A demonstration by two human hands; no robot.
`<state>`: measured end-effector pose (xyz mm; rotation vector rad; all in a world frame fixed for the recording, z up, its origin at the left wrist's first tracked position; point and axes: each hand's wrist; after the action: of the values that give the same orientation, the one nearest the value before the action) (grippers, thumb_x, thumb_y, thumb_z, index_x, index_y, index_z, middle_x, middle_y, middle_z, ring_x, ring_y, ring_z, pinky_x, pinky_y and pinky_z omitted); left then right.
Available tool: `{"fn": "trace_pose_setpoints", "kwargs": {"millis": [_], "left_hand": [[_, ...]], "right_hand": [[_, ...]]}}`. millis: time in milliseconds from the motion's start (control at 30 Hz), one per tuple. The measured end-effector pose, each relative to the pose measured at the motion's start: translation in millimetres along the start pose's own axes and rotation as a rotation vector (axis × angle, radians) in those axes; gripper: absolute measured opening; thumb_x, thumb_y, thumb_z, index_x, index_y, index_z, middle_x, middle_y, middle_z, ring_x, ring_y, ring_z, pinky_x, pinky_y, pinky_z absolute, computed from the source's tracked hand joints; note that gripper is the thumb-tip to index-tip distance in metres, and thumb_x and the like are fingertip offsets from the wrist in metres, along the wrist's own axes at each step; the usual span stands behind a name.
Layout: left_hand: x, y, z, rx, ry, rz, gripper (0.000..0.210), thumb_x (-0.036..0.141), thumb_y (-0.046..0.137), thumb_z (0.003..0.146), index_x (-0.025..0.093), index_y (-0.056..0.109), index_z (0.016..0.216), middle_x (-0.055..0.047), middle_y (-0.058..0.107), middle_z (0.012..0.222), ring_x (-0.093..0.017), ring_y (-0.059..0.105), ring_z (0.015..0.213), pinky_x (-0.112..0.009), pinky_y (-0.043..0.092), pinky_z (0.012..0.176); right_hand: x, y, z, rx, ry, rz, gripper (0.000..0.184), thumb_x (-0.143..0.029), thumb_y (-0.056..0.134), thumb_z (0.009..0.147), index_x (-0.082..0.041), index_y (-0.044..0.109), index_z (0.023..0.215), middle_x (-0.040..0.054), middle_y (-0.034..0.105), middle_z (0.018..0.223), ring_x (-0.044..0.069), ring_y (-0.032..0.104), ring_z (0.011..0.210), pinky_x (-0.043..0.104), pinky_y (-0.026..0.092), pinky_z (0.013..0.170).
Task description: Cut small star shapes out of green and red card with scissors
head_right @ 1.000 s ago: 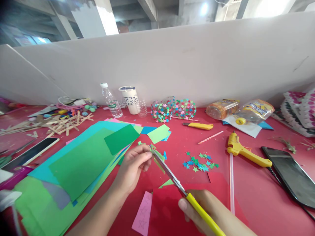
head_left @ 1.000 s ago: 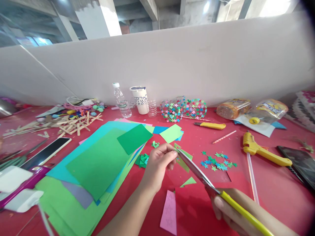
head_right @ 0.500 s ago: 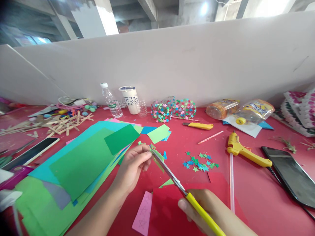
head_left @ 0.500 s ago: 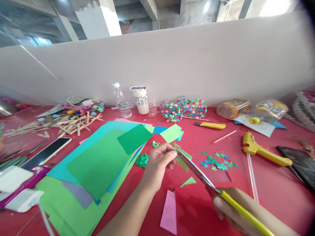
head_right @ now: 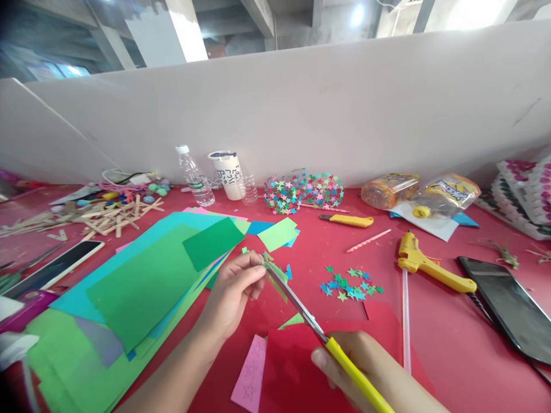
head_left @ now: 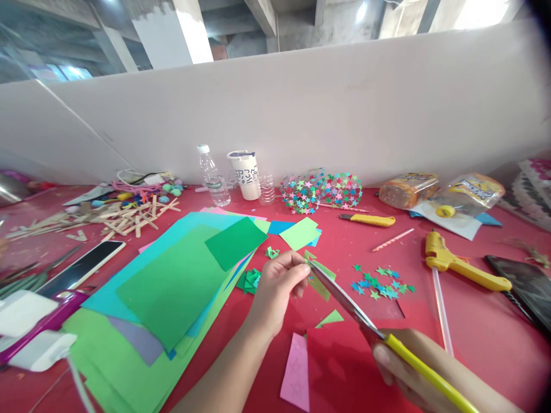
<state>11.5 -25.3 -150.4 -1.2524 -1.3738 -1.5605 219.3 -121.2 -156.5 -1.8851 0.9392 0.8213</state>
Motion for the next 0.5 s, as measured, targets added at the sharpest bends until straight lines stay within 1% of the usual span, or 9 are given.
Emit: {"fn": "trace_pose_setpoints", "kwargs": {"millis": [67, 167, 233, 333, 400, 500], "left_hand": [[-0.5, -0.1, -0.1, -0.002, -0.001, -0.006, 0.016, 0.029, 0.069, 0.076, 0.017, 0.061, 0.068, 0.005, 0.053, 0.053, -0.006, 0.043, 0.046, -0.018, 0.029, 0.045], [-0.8, -1.2, -0.1, -0.007, -0.008, 0.002, 0.016, 0.029, 0.068, 0.076, 0.018, 0.061, 0.069, 0.005, 0.053, 0.054, -0.006, 0.043, 0.046, -0.019, 0.03, 0.045], [0.3, -2.2, -0.1, -0.013, 0.001, 0.04, 0.016, 0.03, 0.067, 0.077, 0.018, 0.06, 0.068, 0.005, 0.053, 0.054, -0.007, 0.043, 0.047, -0.019, 0.031, 0.046], [4.0, -2.9, -0.5, -0.001, 0.057, 0.148, 0.019, 0.03, 0.064, 0.077, 0.018, 0.059, 0.064, 0.004, 0.052, 0.054, -0.009, 0.045, 0.05, -0.021, 0.034, 0.048], [6.2, -2.5, -0.9, 0.037, 0.09, 0.197, 0.02, 0.03, 0.064, 0.077, 0.018, 0.059, 0.063, 0.004, 0.05, 0.054, -0.009, 0.045, 0.05, -0.021, 0.033, 0.049], [6.4, -2.1, -1.1, 0.07, 0.099, 0.205, 0.016, 0.029, 0.065, 0.076, 0.018, 0.059, 0.065, 0.005, 0.049, 0.053, -0.009, 0.043, 0.049, -0.021, 0.032, 0.048]], "right_hand": [[-0.2, 0.2, 0.4, 0.011, -0.04, -0.008, 0.078, -0.098, 0.033, 0.069, -0.022, 0.049, 0.062, -0.0017, 0.049, 0.059, 0.014, 0.041, 0.055, 0.026, 0.033, 0.051], [0.3, 0.3, 1.2, -0.005, -0.042, -0.012, 0.078, -0.099, 0.03, 0.069, -0.023, 0.047, 0.062, -0.0027, 0.047, 0.058, 0.016, 0.041, 0.057, 0.028, 0.035, 0.056], [0.6, 0.5, 2.0, -0.005, -0.035, -0.02, 0.078, -0.1, 0.029, 0.067, -0.023, 0.045, 0.061, -0.0033, 0.044, 0.059, 0.015, 0.04, 0.056, 0.028, 0.033, 0.054], [-1.7, 0.8, 2.4, 0.0, -0.022, -0.03, 0.078, -0.101, 0.029, 0.064, -0.024, 0.043, 0.06, -0.0033, 0.041, 0.059, 0.015, 0.037, 0.054, 0.026, 0.027, 0.046], [-4.5, 0.6, 1.9, 0.002, -0.017, -0.025, 0.08, -0.102, 0.03, 0.063, -0.023, 0.045, 0.06, -0.0028, 0.043, 0.059, 0.013, 0.036, 0.053, 0.025, 0.025, 0.043], [-4.3, -0.2, -0.4, 0.0, 0.019, 0.019, 0.081, -0.102, 0.033, 0.061, -0.022, 0.048, 0.061, -0.0037, 0.045, 0.059, 0.01, 0.032, 0.046, 0.023, 0.021, 0.038]]}}
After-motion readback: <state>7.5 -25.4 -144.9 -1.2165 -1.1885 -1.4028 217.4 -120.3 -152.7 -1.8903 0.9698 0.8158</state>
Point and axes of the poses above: each hand's wrist, its own z-axis towards the middle knuckle, its own y-axis out of the palm, x = y × z
